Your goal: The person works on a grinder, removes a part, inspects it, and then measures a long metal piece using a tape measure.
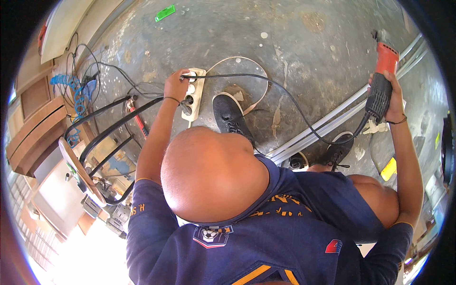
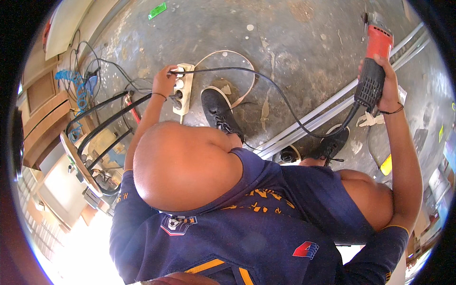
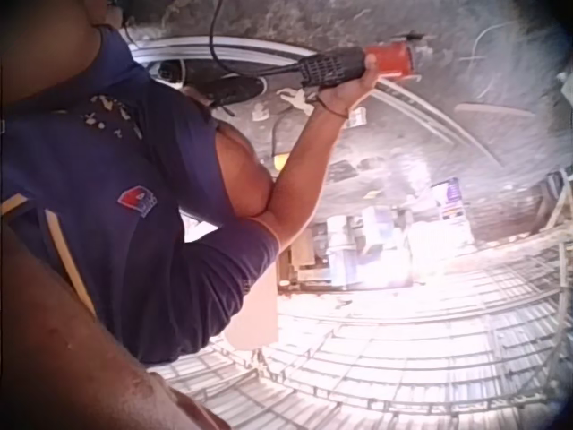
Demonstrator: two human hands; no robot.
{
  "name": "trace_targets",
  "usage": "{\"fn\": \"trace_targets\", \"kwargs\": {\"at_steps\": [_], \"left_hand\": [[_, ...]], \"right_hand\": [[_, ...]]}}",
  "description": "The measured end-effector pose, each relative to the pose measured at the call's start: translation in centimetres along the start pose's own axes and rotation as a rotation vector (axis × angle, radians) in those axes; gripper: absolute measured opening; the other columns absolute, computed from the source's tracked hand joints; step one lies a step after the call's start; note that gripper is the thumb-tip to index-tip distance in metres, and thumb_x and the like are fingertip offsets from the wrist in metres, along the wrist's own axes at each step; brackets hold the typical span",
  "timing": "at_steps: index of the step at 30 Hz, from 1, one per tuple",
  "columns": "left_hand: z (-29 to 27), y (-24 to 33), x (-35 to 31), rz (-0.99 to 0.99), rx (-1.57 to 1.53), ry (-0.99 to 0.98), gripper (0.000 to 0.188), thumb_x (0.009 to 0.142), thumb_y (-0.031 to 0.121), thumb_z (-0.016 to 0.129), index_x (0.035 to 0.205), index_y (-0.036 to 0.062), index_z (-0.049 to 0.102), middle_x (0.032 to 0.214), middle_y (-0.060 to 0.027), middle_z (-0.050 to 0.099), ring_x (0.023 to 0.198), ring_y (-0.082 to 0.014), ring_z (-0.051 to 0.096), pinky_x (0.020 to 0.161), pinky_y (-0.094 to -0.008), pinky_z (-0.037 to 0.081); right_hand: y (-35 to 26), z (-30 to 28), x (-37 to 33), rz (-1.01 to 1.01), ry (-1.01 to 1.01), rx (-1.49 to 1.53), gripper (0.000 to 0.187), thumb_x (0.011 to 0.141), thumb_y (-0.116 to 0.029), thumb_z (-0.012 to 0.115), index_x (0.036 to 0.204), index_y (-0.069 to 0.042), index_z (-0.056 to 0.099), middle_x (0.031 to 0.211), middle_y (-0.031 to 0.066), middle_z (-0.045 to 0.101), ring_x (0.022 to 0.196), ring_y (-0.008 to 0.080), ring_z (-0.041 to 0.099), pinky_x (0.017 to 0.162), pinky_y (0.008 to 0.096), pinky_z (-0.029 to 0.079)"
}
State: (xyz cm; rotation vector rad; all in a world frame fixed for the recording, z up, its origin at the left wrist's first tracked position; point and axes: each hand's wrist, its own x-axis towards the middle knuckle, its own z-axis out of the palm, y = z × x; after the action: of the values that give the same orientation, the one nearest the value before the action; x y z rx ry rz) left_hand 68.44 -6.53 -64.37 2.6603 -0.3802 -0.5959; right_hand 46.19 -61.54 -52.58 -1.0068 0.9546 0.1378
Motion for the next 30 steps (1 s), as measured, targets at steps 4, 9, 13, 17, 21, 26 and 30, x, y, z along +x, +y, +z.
{"fn": "trace_targets", "kwargs": {"at_steps": [4,9,13,17,21,26,30], "left_hand": [[0.0,0.3,0.0,-0.017,0.005,0.002,0.029,0.075,0.007,0.054,0.104,0.009,0.062,0.078,-0.012,0.064,0.063,-0.0177,0.061,0.061,-0.0297,0.048],[-0.2,1.7,-0.1,0.095,0.016,0.041,0.027,0.07,0.006,0.06,0.097,0.0088,0.063,0.089,-0.0149,0.06,0.072,-0.0304,0.06,0.069,-0.0379,0.048],[0.7,1.2,-0.3,0.191,0.128,0.159,0.029,0.069,0.007,0.062,0.098,0.0072,0.061,0.092,-0.0151,0.06,0.082,-0.0343,0.058,0.074,-0.0403,0.047],[1.1,0.9,-0.3,0.157,0.121,0.141,0.028,0.068,0.009,0.063,0.096,0.0062,0.06,0.094,-0.015,0.061,0.086,-0.0358,0.057,0.076,-0.0417,0.046],[0.7,1.0,-0.4,0.147,0.144,0.119,0.028,0.067,0.011,0.064,0.094,0.0062,0.06,0.093,-0.0149,0.061,0.086,-0.0356,0.057,0.075,-0.0424,0.046],[0.5,1.8,0.8,0.031,0.182,0.053,0.029,0.066,0.014,0.068,0.093,0.0052,0.062,0.093,-0.0157,0.061,0.089,-0.0348,0.057,0.076,-0.0421,0.046],[1.1,-0.2,0.2,-0.016,0.128,-0.031,0.031,0.067,0.013,0.069,0.096,0.0029,0.061,0.1,-0.0181,0.058,0.096,-0.0356,0.054,0.082,-0.0426,0.044]], "right_hand": [[0.2,0.1,0.2,-0.02,0.006,-0.022,0.041,0.078,-0.036,0.062,0.095,0.001,0.056,0.081,0.0088,0.061,0.065,0.0164,0.061,0.062,0.0277,0.053],[0.3,-0.1,0.2,-0.026,0.032,-0.04,0.042,0.078,-0.037,0.062,0.095,0.001,0.056,0.08,0.0087,0.061,0.063,0.016,0.061,0.06,0.0271,0.053],[0.1,0.0,0.1,0.009,-0.001,-0.049,0.042,0.077,-0.038,0.062,0.095,0.001,0.057,0.079,0.0087,0.061,0.062,0.0161,0.061,0.06,0.0264,0.052],[0.4,0.3,0.2,0.0,0.019,-0.059,0.043,0.078,-0.038,0.061,0.095,0.001,0.057,0.079,0.0086,0.061,0.062,0.0162,0.06,0.06,0.0267,0.052],[0.8,0.2,0.5,0.024,-0.027,-0.103,0.047,0.08,-0.042,0.059,0.096,0.002,0.057,0.08,0.0093,0.062,0.065,0.0166,0.061,0.061,0.0271,0.052],[1.1,0.1,-0.3,-0.008,-0.037,-0.057,0.043,0.076,-0.039,0.061,0.091,0.001,0.058,0.077,0.0111,0.063,0.064,0.0187,0.062,0.059,0.0293,0.052],[1.1,0.8,0.5,0.055,-0.107,0.094,0.042,0.075,-0.039,0.061,0.09,0.0,0.057,0.077,0.0136,0.063,0.063,0.0218,0.062,0.058,0.0338,0.054]]}}
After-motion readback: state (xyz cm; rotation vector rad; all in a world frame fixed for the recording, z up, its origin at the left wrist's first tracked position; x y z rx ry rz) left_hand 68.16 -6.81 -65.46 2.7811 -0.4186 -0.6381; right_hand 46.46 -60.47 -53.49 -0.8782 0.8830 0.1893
